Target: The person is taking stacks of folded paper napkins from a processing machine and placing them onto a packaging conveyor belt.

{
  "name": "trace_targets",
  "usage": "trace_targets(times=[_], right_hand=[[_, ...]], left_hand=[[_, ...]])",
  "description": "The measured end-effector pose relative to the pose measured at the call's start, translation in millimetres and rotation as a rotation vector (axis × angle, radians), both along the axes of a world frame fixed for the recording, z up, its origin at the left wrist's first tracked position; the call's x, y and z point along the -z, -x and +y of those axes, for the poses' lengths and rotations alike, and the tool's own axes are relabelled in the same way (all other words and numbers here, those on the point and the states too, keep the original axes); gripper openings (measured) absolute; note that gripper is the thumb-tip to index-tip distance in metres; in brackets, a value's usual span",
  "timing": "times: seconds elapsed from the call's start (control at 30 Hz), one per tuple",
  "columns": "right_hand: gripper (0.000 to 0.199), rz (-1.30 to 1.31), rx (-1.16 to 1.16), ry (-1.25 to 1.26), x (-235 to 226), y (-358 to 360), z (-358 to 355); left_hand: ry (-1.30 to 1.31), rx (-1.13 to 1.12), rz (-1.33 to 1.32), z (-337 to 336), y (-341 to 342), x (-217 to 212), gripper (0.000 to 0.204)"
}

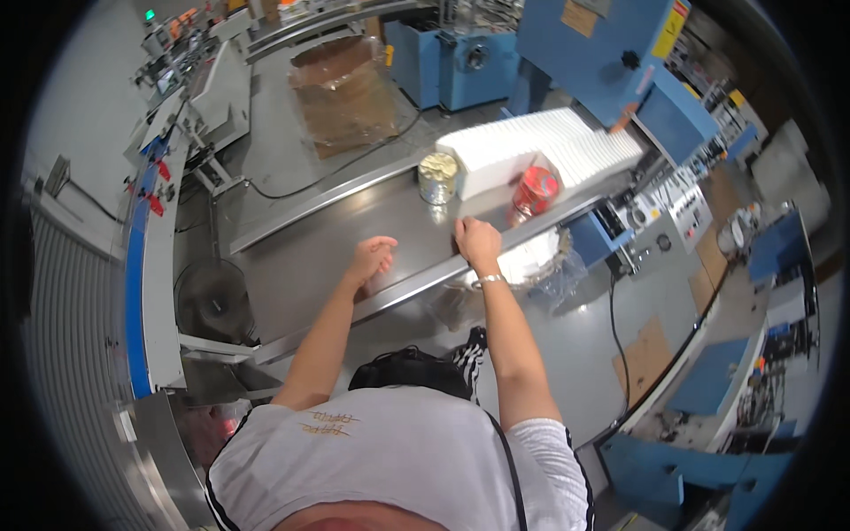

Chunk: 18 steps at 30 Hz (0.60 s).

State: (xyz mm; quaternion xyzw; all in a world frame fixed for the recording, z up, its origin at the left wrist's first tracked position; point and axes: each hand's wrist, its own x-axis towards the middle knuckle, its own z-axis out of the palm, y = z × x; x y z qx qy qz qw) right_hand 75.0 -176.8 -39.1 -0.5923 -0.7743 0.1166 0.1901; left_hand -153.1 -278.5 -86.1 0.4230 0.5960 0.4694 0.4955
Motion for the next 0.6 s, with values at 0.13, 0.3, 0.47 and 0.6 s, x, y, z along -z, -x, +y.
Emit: trace_targets(times=[0.13,0.3,0.47,0.6], right_hand=[[0.038,0.03,-0.029,-0.061,4.0,-2.9,2.5],[0.035,0.011,-0.008,-0.043,4.4,-7.1,2.6],[0.034,0.038,-0.016,-0.046,4.6,-2.4,-0.4],[0.034,0.057,-0.018,-0.049,3.5,-4.3,-1.4]], left_hand=[[0.022,-0.004,0.034,1.7,-0.9,-3.6,0.019],[0.016,0.02,0.009,1.9,-7.6,-11.9,0.019],[0.013,0.045,0.003,-0.7,-1.0,-7.5,0.019],[0.027,0.028,0.011,-0.9,-3.5,-9.7,0.02]])
